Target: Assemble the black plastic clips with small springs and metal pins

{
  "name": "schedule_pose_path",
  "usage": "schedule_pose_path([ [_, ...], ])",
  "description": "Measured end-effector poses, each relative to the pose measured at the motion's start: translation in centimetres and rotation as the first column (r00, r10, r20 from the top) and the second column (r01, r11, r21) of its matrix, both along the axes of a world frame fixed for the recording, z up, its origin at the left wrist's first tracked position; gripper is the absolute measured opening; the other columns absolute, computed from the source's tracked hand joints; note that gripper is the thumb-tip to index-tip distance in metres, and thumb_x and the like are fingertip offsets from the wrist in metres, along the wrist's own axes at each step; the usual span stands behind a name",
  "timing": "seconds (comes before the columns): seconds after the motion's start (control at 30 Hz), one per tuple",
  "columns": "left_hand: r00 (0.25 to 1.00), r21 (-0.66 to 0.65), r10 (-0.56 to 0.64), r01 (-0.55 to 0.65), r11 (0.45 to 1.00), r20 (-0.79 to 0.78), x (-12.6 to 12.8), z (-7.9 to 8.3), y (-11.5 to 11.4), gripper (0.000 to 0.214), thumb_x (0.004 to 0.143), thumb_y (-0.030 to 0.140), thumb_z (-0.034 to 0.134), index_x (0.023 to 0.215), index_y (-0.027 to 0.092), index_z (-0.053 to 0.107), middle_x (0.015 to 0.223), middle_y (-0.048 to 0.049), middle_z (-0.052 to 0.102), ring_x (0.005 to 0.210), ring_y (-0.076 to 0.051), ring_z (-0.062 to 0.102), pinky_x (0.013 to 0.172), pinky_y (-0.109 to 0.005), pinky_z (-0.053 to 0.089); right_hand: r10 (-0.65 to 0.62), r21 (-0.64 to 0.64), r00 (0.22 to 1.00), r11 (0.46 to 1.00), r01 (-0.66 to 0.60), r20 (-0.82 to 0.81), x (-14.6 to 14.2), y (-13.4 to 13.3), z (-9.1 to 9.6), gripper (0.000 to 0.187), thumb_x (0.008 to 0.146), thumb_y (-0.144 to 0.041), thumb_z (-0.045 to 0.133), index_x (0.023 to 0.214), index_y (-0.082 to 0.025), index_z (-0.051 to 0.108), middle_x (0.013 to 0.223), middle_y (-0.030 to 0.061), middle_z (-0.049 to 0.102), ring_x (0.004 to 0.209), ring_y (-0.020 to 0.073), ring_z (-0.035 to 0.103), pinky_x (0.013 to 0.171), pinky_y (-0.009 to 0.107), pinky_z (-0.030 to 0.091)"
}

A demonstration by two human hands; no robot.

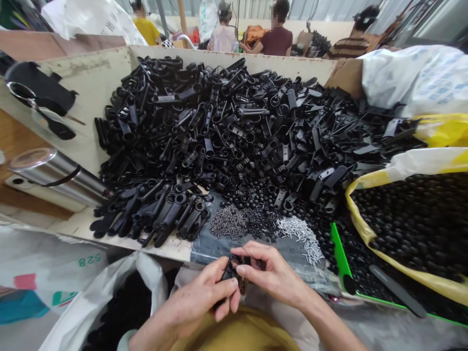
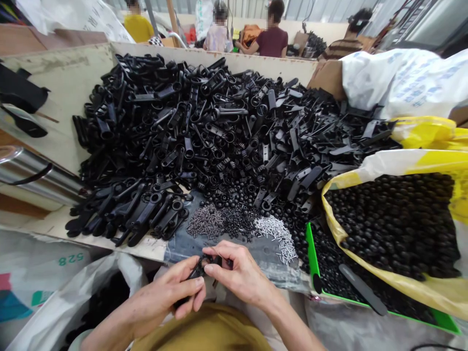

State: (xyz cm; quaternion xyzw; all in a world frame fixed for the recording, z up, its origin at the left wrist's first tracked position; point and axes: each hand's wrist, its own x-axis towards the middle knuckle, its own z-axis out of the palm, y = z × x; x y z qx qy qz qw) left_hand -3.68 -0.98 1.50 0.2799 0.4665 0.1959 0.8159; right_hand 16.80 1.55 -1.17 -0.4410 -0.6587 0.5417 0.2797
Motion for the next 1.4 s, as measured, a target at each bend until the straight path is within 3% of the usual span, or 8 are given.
schedule_pose_path([
  [0.3, 0.949, 0.203, 0.055, 0.009, 0.979, -0.31, -0.3, -0.7, -0.2, 0.05, 0.082, 0.046, 0.072, 0.123, 0.02, 0.06, 0.069, 0.0029, 0.061, 0.057, -0.014, 0.048, 0.056, -0.025, 0.034, -0.057, 0.015, 0.998, 0.998, 0.057, -0.005, 0.7, -1.1, 0.2, 0.036, 0.089, -0.036, 0.072, 0.125, -0.028, 0.074, 0.091, 0.0007, 0.064, 0.068, 0.014, 0.048, 0.06, 0.027, 0.037],
  [0.43, 0.668, 0.58, 0.3, 0.242, 0.778, -0.681, -0.1, -1.0, 1.2, 0.009, 0.085, 0.031, 0.066, 0.078, 0.025, 0.063, 0.065, 0.0014, 0.063, 0.064, -0.02, 0.058, 0.063, -0.029, 0.037, -0.282, 0.106, 0.958, 0.956, 0.275, 0.056, 2.1, -1.2, -0.1, 0.027, 0.094, -0.04, 0.066, 0.113, -0.025, 0.078, 0.08, 0.0002, 0.062, 0.064, 0.0148, 0.049, 0.06, 0.027, 0.039],
  [0.63, 0.439, 0.588, 0.392, 0.635, 0.501, -0.808, 0.9, -3.4, 2.5, 0.015, 0.094, 0.022, 0.053, 0.096, 0.025, 0.067, 0.087, -0.0073, 0.08, 0.079, -0.03, 0.075, 0.065, -0.033, 0.041, -0.502, 0.306, 0.85, 0.844, 0.44, 0.163, 5.0, -0.6, -0.3, 0.023, 0.097, -0.035, 0.058, 0.095, -0.021, 0.077, 0.075, 0.002, 0.064, 0.066, 0.018, 0.056, 0.065, 0.029, 0.045],
  [1.0, 0.333, 0.465, 0.383, 0.82, 0.332, -0.862, 0.1, -4.8, 3.3, 0.026, 0.097, 0.02, 0.046, 0.111, 0.022, 0.068, 0.094, -0.0083, 0.082, 0.08, -0.031, 0.077, 0.069, -0.036, 0.047, -0.413, 0.456, 0.829, 0.862, 0.223, 0.376, 5.5, -0.2, -0.5, 0.02, 0.102, -0.023, 0.051, 0.094, -0.023, 0.07, 0.089, 0.0045, 0.069, 0.079, 0.0195, 0.067, 0.07, 0.029, 0.049],
  [1.1, 0.42, 0.55, 0.378, 0.752, 0.364, -0.825, 0.2, -4.7, 3.2, 0.026, 0.097, 0.021, 0.046, 0.111, 0.022, 0.069, 0.089, -0.0072, 0.08, 0.08, -0.03, 0.075, 0.07, -0.035, 0.045, -0.413, 0.509, 0.778, 0.849, 0.141, 0.474, 4.9, 0.5, -1.0, 0.026, 0.105, -0.026, 0.046, 0.095, -0.023, 0.07, 0.089, 0.0047, 0.068, 0.077, 0.0185, 0.067, 0.067, 0.028, 0.048],
  [1.23, 0.696, 0.713, 0.362, 0.307, 0.631, -0.62, 1.1, -3.8, 3.0, 0.021, 0.089, 0.041, 0.064, 0.087, 0.022, 0.07, 0.076, -0.0033, 0.074, 0.075, -0.024, 0.068, 0.067, -0.03, 0.044, -0.429, 0.532, 0.745, 0.838, 0.118, 0.511, 4.9, 0.8, -1.7, 0.033, 0.107, -0.033, 0.044, 0.094, -0.023, 0.072, 0.087, 0.005, 0.066, 0.073, 0.0185, 0.065, 0.065, 0.028, 0.046],
  [1.33, 0.851, 0.539, 0.402, -0.175, 0.824, -0.338, 2.0, -2.5, 2.6, 0.036, 0.073, 0.054, 0.08, 0.082, 0.02, 0.071, 0.07, 0.0015, 0.064, 0.063, -0.014, 0.054, 0.059, -0.022, 0.041, -0.424, 0.526, 0.78, 0.838, 0.146, 0.459, 4.6, 0.6, -1.4, 0.033, 0.106, -0.034, 0.047, 0.09, -0.023, 0.074, 0.084, 0.0046, 0.065, 0.072, 0.0182, 0.064, 0.065, 0.028, 0.046],
  [1.4, 0.897, 0.333, 0.396, -0.318, 0.888, -0.199, 2.6, -1.5, 2.2, 0.043, 0.07, 0.056, 0.084, 0.083, 0.019, 0.068, 0.06, 0.0075, 0.05, 0.052, -0.007, 0.035, 0.048, -0.017, 0.028, -0.43, 0.487, 0.843, 0.84, 0.241, 0.325, 3.9, 0.4, -0.8, 0.029, 0.104, -0.034, 0.053, 0.088, -0.023, 0.074, 0.081, 0.0036, 0.065, 0.071, 0.0177, 0.062, 0.065, 0.028, 0.045],
])
